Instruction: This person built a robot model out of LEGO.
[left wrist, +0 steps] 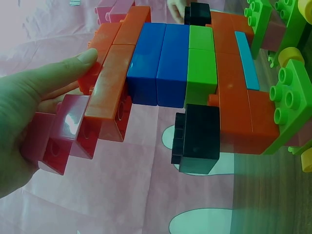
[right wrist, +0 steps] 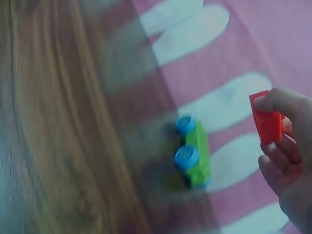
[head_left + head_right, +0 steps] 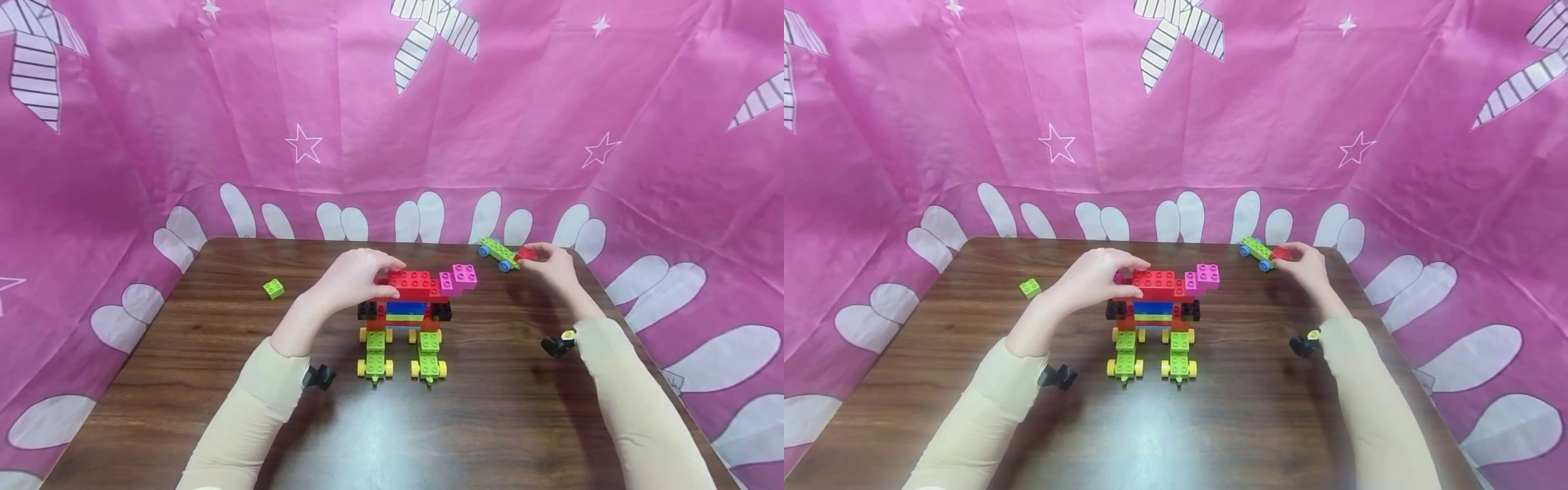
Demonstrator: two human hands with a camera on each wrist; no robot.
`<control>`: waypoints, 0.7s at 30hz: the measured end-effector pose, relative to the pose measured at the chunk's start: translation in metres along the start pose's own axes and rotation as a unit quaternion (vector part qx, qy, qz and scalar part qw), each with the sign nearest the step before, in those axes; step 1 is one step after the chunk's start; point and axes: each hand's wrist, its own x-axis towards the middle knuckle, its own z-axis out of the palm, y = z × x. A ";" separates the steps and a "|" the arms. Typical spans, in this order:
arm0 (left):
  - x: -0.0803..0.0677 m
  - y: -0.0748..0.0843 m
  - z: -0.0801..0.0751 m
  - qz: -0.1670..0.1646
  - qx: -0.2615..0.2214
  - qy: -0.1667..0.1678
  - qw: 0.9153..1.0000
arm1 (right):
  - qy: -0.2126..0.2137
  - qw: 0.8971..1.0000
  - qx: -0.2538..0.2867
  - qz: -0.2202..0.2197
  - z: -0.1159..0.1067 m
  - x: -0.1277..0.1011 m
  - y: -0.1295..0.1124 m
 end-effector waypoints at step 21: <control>-0.001 0.000 0.002 -0.003 -0.011 0.010 1.000 | -0.058 0.990 0.074 -0.105 0.004 -0.015 -0.129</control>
